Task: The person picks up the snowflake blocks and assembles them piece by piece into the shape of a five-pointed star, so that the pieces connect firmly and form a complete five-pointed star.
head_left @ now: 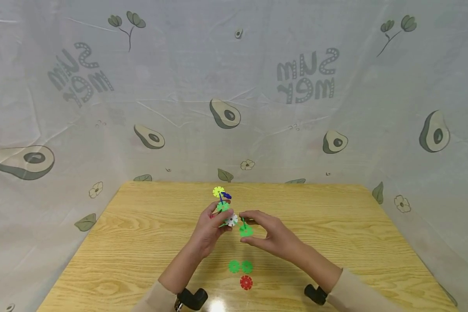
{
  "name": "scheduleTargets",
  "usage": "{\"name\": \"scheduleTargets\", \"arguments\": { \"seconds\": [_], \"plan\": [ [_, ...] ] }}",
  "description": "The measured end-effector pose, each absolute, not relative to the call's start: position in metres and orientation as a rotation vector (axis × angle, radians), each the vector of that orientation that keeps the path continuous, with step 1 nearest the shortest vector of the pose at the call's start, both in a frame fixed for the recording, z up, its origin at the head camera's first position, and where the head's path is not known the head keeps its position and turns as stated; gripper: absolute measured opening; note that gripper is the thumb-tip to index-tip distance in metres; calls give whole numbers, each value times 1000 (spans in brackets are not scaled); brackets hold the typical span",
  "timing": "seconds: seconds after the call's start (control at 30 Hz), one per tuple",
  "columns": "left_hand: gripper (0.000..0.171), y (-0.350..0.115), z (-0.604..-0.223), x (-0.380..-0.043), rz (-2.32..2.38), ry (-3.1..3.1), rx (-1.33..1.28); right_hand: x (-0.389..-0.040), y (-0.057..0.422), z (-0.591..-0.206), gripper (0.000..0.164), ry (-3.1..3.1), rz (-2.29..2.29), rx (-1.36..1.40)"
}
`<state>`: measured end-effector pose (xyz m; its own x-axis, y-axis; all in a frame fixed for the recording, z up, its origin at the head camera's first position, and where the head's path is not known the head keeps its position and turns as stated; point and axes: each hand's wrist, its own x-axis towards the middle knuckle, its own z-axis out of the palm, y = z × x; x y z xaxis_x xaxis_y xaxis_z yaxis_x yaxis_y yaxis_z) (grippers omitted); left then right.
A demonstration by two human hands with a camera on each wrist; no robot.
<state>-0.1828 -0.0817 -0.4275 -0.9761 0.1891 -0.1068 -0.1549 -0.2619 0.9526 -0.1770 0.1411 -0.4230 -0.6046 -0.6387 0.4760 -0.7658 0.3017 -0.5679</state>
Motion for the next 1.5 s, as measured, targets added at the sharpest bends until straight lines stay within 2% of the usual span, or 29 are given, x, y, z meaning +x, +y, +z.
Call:
{"name": "scheduleTargets", "arguments": {
  "seconds": [0.3, 0.47, 0.7, 1.0, 1.1, 1.3, 1.5],
  "plan": [
    [46, -81, -426, -185, 2442, 1675, -29, -177, 139, -427, 57, -2325, 1170, 1265],
    [32, -80, -426, -184, 2509, 1572, -51, -176, 137, -428, 58, -2296, 1148, 1212],
    [32, -75, -431, -179, 2450, 1510, 47, -180, 137, -430, 62, -2186, 1083, 1152],
    [18, -53, -433, -168, 2470, 1576, 89, -178, 135, -433, 63, -2231, 928, 1049],
    [20, -49, -433, -166, 2486, 1606, 69, -177, 133, -434, 64, -2255, 890, 1017],
    [37, -45, -432, -165, 2513, 1639, 59, -177, 126, -435, 65, -2236, 853, 993],
    [36, -46, -431, -166, 2522, 1673, 83, -178, 120, -436, 64, -2245, 854, 971]
  ]
}}
